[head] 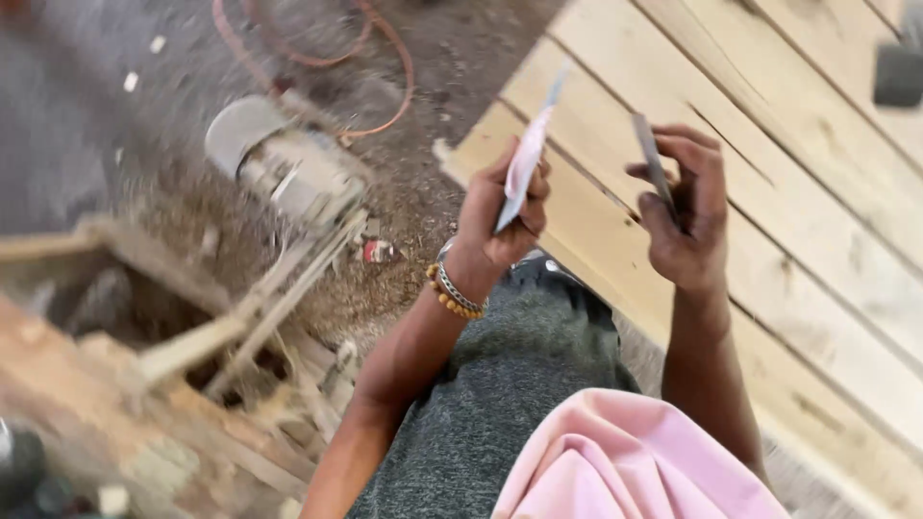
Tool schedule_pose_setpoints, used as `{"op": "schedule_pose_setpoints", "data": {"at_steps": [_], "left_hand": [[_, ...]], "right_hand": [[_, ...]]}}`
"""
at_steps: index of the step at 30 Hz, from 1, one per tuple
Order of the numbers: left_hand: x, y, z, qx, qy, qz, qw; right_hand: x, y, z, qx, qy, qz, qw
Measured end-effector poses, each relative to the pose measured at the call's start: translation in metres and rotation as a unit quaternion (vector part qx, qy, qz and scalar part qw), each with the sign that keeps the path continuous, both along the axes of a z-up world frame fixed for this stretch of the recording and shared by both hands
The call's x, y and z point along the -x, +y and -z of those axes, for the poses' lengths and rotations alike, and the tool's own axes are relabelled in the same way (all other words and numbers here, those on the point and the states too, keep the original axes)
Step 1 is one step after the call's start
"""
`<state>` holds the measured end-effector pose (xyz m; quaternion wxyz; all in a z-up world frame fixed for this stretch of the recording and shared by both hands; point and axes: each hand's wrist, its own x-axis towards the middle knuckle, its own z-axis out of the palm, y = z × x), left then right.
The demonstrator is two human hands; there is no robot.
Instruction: Applying wood filler to gaps between wooden slats using a putty knife and smoothing the surface.
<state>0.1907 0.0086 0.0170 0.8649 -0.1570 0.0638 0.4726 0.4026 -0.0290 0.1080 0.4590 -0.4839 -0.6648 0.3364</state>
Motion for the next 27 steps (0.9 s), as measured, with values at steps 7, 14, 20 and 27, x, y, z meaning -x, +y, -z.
{"op": "schedule_pose_setpoints", "data": {"at_steps": [7,14,20,27], "left_hand": [[-0.097,-0.008,-0.032,0.063,-0.052,0.239,0.968],[-0.159,-0.018,-0.013,0.012,-0.017,0.293,0.956],[-0.187,-0.007,-0.087,-0.086,0.281,0.269,0.917],[-0.226,-0.04,-0.07,-0.54,0.475,0.07,0.692]], "right_hand": [[-0.021,-0.039,-0.028,-0.018,0.025,0.111,0.993],[-0.079,-0.086,-0.043,-0.09,-0.081,0.105,0.987],[-0.152,-0.124,-0.058,-0.025,0.071,0.231,0.97],[-0.169,-0.114,-0.081,-0.123,-0.391,0.17,0.896]]}}
